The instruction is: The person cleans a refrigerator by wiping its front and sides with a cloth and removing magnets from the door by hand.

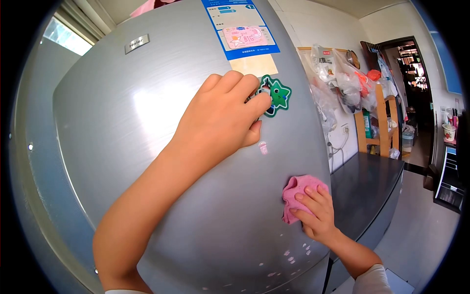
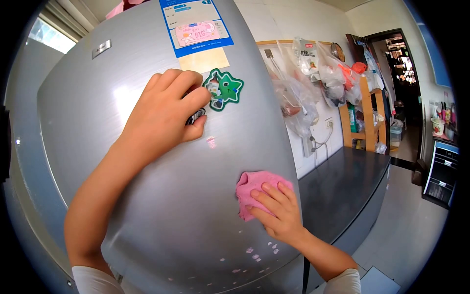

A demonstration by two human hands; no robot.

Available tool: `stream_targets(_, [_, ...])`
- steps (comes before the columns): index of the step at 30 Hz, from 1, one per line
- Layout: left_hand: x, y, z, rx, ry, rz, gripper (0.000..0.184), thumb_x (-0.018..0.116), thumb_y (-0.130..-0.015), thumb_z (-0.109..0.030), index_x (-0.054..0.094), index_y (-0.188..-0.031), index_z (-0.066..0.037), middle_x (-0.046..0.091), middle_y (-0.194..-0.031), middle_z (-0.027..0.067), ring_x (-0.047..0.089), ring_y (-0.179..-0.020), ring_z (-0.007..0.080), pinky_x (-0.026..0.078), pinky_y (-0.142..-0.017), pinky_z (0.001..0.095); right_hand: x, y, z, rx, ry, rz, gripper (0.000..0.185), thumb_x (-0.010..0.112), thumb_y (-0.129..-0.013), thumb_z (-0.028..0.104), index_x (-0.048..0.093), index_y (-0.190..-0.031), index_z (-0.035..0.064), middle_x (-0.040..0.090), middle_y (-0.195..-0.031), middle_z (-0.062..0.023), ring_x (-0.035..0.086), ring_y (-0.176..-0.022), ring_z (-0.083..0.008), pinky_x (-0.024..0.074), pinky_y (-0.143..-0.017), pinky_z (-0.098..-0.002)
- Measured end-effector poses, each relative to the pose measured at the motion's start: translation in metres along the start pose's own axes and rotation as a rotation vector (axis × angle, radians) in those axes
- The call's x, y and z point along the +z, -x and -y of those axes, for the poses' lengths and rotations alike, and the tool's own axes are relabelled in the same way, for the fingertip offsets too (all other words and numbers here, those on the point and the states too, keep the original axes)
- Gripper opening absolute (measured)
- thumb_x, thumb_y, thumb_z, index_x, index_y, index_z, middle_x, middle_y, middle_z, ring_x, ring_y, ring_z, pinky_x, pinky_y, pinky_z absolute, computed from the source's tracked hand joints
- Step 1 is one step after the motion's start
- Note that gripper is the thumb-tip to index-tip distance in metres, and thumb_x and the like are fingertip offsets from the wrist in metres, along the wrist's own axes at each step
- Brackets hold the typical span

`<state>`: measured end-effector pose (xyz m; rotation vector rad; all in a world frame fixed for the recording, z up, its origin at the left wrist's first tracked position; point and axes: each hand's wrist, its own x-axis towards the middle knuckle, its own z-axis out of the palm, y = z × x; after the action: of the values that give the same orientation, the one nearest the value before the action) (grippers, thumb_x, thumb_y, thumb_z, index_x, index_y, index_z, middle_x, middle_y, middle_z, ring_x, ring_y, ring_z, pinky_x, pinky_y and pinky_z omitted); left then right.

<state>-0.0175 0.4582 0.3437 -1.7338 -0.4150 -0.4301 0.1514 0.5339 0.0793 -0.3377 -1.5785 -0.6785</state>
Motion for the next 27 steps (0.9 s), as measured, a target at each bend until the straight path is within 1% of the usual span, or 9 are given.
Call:
stream_targets(3, [-0.001, -0.001, -0.002, -0.026, -0.014, 0.032, 0.025, 0.071, -0.066, -0.012, 0.057, -0.087, -0.01, 0.054, -0.098, 0.0039, 0.052, -0.094, 0.0223, 0.041, -0.08, 0.0357, 0.002, 0.0, -0.001, -0.001, -0.021, -0.022, 0.026, 0.062, -0.071, 0.005, 0.071, -0.093, 0.0149, 0.063, -0.119, -0.0057, 0.054, -0.118, -0.0277, 0.0349, -0.104, -0.0438])
stream_targets(9, [0.0, -0.001, -0.006, -0.038, -0.071, 0.01, 0.024, 0.069, -0.066, -0.012, 0.058, -0.087, -0.012, 0.054, -0.097, 0.0035, 0.051, -0.093, 0.0222, 0.041, -0.08, 0.0353, 0.001, -0.002, 0.004, 0.024, -0.034, -0.032, 0.026, 0.061, -0.072, 0.004, 0.071, -0.093, 0.0142, 0.063, -0.119, -0.0063, 0.054, -0.117, -0.028, 0.0355, -0.103, -0.0443])
stream_targets(12, [0.002, -0.003, -0.008, -0.032, -0.063, -0.006, 0.023, 0.071, -0.068, -0.015, 0.059, -0.087, -0.011, 0.054, -0.097, 0.0037, 0.051, -0.093, 0.022, 0.04, -0.079, 0.0351, 0.001, -0.002, 0.004, 0.027, -0.038, -0.035, 0.027, 0.06, -0.072, 0.003, 0.07, -0.094, 0.0139, 0.063, -0.119, -0.0067, 0.054, -0.117, -0.0281, 0.0356, -0.102, -0.0445])
stream_targets(14, [0.003, -0.005, -0.01, -0.026, 0.003, -0.041, 0.021, 0.072, -0.071, -0.018, 0.058, -0.085, -0.01, 0.054, -0.094, 0.0033, 0.052, -0.091, 0.0215, 0.04, -0.078, 0.0347, 0.002, -0.002, 0.004, 0.03, -0.043, -0.032, 0.027, 0.06, -0.072, 0.003, 0.07, -0.095, 0.0138, 0.063, -0.119, -0.0068, 0.054, -0.117, -0.0281, 0.0356, -0.102, -0.0445])
stream_targets(17, [0.01, -0.007, -0.01, -0.011, -0.033, -0.074, 0.018, 0.071, -0.074, -0.02, 0.058, -0.081, -0.009, 0.055, -0.089, 0.0022, 0.052, -0.087, 0.0205, 0.039, -0.076, 0.034, 0.001, -0.003, 0.005, 0.036, -0.038, -0.042, 0.028, 0.059, -0.073, 0.002, 0.07, -0.096, 0.0135, 0.063, -0.12, -0.0071, 0.054, -0.117, -0.0285, 0.0359, -0.102, -0.0449])
stream_targets(18, [0.012, -0.008, -0.01, -0.006, -0.032, -0.07, 0.018, 0.071, -0.074, -0.02, 0.058, -0.081, -0.009, 0.055, -0.089, 0.0022, 0.052, -0.087, 0.0205, 0.039, -0.076, 0.034, 0.001, -0.003, 0.005, 0.038, -0.033, -0.042, 0.028, 0.059, -0.073, 0.002, 0.07, -0.096, 0.0134, 0.062, -0.12, -0.0072, 0.054, -0.117, -0.0285, 0.036, -0.102, -0.045])
stream_targets(20, [0.015, -0.01, -0.01, -0.003, -0.043, -0.128, 0.014, 0.069, -0.077, -0.019, 0.059, -0.077, -0.01, 0.056, -0.083, 0.0006, 0.05, -0.082, 0.0198, 0.038, -0.073, 0.0336, 0.001, -0.002, 0.006, 0.038, -0.028, -0.039, 0.029, 0.059, -0.073, 0.002, 0.07, -0.097, 0.0132, 0.062, -0.12, -0.0073, 0.055, -0.117, -0.0286, 0.0362, -0.102, -0.0451])
stream_targets(23, [0.017, -0.014, -0.01, 0.005, -0.037, -0.112, 0.013, 0.067, -0.079, -0.019, 0.059, -0.074, -0.01, 0.055, -0.079, 0.0003, 0.049, -0.078, 0.0194, 0.038, -0.071, 0.0335, 0.001, -0.003, 0.006, 0.024, -0.024, -0.048, 0.03, 0.06, -0.073, 0.002, 0.07, -0.098, 0.013, 0.062, -0.121, -0.0073, 0.054, -0.118, -0.0287, 0.0363, -0.102, -0.0452])
stream_targets(27, [0.019, -0.016, -0.009, 0.007, -0.036, -0.141, 0.013, 0.067, -0.08, -0.019, 0.059, -0.073, -0.01, 0.054, -0.077, 0.0003, 0.048, -0.077, 0.0191, 0.037, -0.07, 0.0333, 0.002, -0.002, 0.006, 0.032, -0.028, -0.052, 0.031, 0.06, -0.072, 0.001, 0.07, -0.098, 0.0131, 0.062, -0.12, -0.0071, 0.054, -0.119, -0.0287, 0.0361, -0.102, -0.0445])
